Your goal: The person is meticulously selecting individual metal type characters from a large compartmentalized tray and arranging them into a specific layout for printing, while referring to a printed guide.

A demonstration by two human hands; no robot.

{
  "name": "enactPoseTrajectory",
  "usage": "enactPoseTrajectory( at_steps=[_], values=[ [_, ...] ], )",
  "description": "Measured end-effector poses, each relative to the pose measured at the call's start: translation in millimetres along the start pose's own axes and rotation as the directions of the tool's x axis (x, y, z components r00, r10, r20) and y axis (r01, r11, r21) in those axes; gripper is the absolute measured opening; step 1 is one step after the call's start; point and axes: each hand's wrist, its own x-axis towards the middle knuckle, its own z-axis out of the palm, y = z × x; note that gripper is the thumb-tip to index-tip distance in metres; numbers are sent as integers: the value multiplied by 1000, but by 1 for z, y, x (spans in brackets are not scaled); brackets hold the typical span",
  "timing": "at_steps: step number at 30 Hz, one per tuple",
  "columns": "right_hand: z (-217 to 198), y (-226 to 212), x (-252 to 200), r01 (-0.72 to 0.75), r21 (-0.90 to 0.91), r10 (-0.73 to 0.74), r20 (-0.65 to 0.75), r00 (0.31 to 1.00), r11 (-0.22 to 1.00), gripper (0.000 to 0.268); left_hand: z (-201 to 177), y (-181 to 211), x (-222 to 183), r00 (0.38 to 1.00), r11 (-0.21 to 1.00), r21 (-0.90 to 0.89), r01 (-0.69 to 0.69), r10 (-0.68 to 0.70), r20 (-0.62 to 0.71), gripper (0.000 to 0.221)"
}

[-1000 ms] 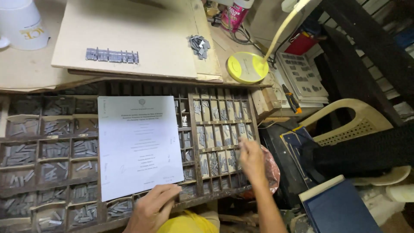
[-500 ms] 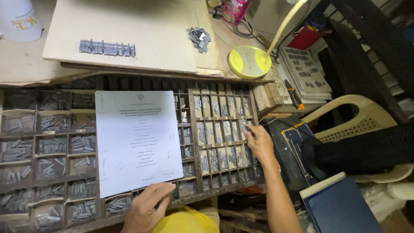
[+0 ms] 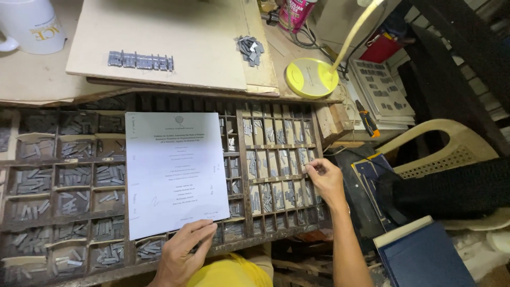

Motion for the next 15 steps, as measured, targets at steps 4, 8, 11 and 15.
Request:
enactPoseTrajectory(
  at_steps=[4, 8, 11, 15],
  values=[
    [8, -13, -37, 7, 256, 13, -77, 997, 967, 7, -9, 20, 16, 1000, 999, -34, -12, 12, 1, 35],
    [13, -27, -69, 57, 462, -3, -116, 993, 885, 26, -8, 38, 37, 991, 990, -42, -134, 134, -10, 39],
    [13, -32, -83, 102, 402, -50, -137, 989, 910, 24, -7, 51, 56, 973, 972, -47, -229, 228, -23, 41],
    [16, -45, -98, 226, 506, -184, -132, 974, 833, 18, 10, 44, 62, 959, 954, -91, -284, 284, -15, 39]
  ],
)
